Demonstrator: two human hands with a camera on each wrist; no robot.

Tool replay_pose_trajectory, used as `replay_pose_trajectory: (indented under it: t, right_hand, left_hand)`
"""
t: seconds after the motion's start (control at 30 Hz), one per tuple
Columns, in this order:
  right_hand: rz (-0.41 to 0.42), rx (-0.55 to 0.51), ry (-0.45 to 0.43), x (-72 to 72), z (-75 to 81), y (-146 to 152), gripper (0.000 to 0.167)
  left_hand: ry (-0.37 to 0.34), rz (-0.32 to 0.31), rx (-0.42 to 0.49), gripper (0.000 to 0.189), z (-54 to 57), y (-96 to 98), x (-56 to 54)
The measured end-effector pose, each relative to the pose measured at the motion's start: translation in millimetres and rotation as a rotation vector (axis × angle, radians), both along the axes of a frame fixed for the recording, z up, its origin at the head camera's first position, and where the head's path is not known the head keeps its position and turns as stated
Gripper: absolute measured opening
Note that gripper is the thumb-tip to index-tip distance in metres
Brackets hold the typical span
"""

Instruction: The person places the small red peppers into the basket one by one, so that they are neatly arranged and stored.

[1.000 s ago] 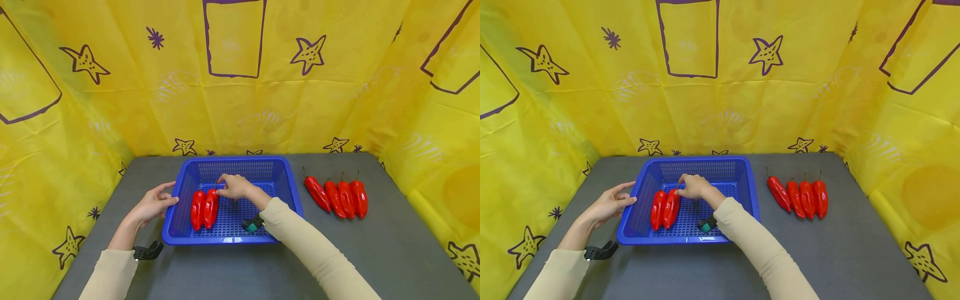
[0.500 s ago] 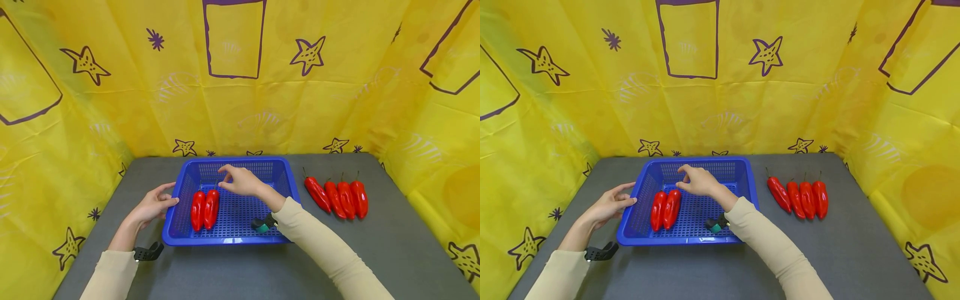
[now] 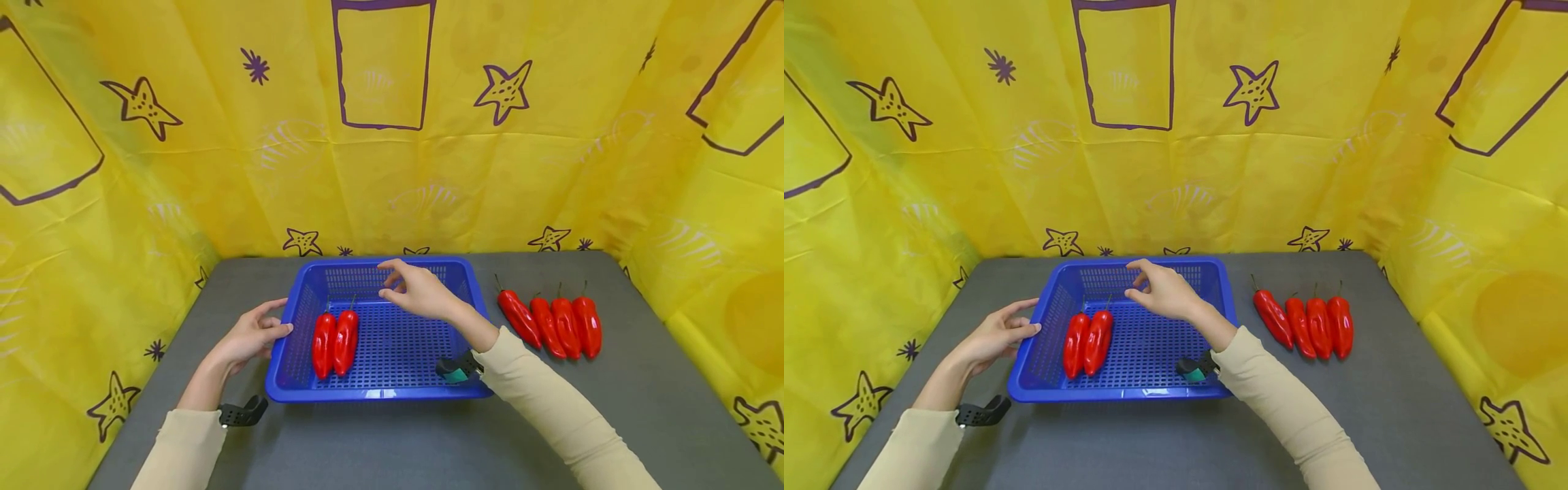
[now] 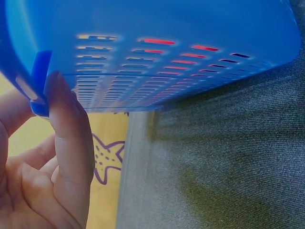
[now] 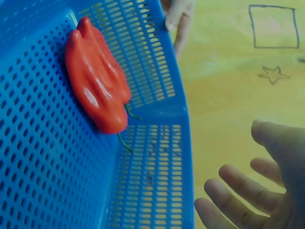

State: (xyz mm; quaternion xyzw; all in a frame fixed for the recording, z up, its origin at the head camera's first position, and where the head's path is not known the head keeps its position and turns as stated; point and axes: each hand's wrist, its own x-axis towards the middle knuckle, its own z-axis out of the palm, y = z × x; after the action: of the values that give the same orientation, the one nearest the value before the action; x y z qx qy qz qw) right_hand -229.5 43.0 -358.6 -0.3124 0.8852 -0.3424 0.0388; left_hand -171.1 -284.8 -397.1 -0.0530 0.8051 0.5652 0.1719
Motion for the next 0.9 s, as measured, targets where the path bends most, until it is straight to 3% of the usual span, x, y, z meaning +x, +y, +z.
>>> replay_pose_trajectory:
  t: [0.5,0.9]
  right_hand:
    - [-0.127,-0.084,0.033,1.6,6.6,54.4,0.051]
    - [-0.228,-0.169,0.064,5.4,-3.9,104.9,0.053]
  left_hand:
    - [0.001,0.002,0.005,0.072,-1.3,1.8,-0.3]
    - [-0.003,0.01,0.004,0.072,0.4,0.8,0.5]
